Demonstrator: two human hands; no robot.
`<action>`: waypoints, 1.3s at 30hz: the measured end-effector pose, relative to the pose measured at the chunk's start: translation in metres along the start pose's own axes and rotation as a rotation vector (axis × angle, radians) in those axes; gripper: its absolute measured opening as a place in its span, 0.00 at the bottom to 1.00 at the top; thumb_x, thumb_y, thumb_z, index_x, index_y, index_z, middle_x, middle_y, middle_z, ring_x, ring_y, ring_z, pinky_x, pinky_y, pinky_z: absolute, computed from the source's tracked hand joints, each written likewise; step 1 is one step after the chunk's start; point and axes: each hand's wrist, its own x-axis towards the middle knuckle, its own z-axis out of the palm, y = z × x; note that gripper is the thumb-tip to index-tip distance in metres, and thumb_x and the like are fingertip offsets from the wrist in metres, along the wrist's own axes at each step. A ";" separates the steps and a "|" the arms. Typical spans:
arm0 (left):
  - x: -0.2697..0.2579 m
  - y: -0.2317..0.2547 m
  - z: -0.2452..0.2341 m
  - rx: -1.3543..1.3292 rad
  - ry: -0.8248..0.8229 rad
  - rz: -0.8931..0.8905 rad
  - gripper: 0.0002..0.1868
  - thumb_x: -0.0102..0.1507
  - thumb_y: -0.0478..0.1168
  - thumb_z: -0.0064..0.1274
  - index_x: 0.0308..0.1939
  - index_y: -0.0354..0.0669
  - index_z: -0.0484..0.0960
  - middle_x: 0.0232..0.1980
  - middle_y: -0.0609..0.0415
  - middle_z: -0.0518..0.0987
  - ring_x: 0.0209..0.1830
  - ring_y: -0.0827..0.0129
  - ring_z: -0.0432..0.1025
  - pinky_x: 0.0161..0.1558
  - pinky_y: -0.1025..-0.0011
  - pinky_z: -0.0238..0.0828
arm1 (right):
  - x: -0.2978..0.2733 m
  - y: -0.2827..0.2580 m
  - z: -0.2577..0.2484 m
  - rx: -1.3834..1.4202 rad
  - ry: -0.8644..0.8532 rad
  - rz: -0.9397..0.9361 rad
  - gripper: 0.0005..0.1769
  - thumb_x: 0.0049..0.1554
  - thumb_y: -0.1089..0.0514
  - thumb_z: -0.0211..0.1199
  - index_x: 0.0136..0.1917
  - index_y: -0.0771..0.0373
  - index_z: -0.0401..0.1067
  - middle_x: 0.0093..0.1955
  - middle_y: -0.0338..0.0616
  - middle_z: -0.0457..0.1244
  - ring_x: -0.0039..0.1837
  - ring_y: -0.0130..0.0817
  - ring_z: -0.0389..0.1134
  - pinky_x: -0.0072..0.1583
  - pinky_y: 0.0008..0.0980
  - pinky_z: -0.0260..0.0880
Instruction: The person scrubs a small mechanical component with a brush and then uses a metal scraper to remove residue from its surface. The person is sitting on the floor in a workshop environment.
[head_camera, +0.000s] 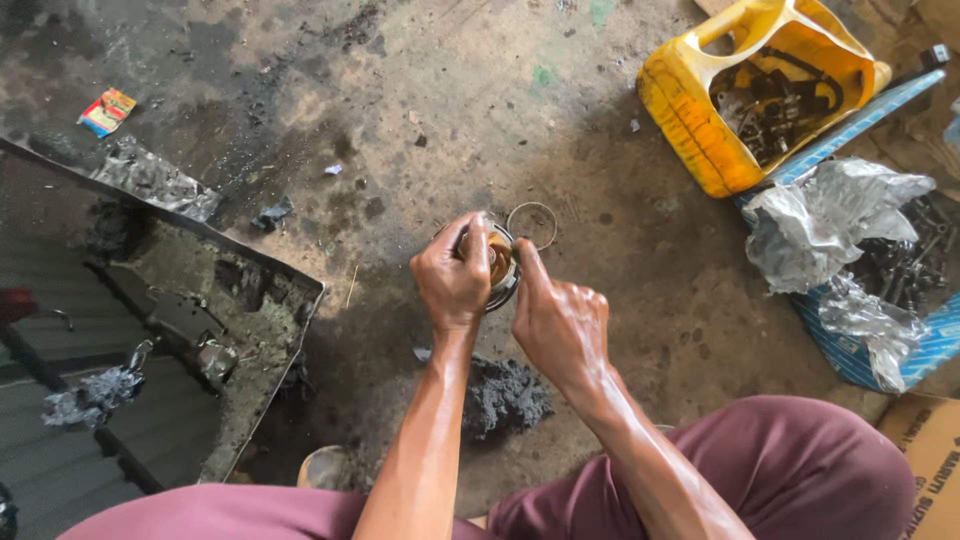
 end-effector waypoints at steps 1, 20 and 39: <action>0.002 0.001 0.003 0.014 0.001 0.011 0.13 0.67 0.43 0.55 0.44 0.37 0.88 0.36 0.46 0.87 0.35 0.64 0.84 0.38 0.68 0.79 | 0.006 0.003 0.004 -0.009 0.030 -0.029 0.22 0.60 0.59 0.58 0.68 0.59 0.69 0.25 0.54 0.65 0.28 0.53 0.69 0.33 0.51 0.68; 0.003 0.013 0.004 -0.023 0.014 -0.135 0.12 0.66 0.41 0.52 0.44 0.38 0.88 0.34 0.47 0.87 0.32 0.62 0.83 0.35 0.67 0.78 | 0.000 0.000 0.019 -0.015 0.094 0.005 0.27 0.57 0.63 0.57 0.70 0.66 0.68 0.25 0.54 0.65 0.26 0.50 0.68 0.31 0.48 0.66; 0.011 0.010 0.001 0.080 0.024 0.053 0.13 0.68 0.42 0.53 0.44 0.36 0.87 0.34 0.46 0.85 0.35 0.70 0.81 0.38 0.68 0.77 | -0.009 0.008 0.020 0.177 0.127 0.056 0.21 0.62 0.62 0.56 0.69 0.61 0.69 0.30 0.61 0.64 0.33 0.60 0.68 0.36 0.54 0.65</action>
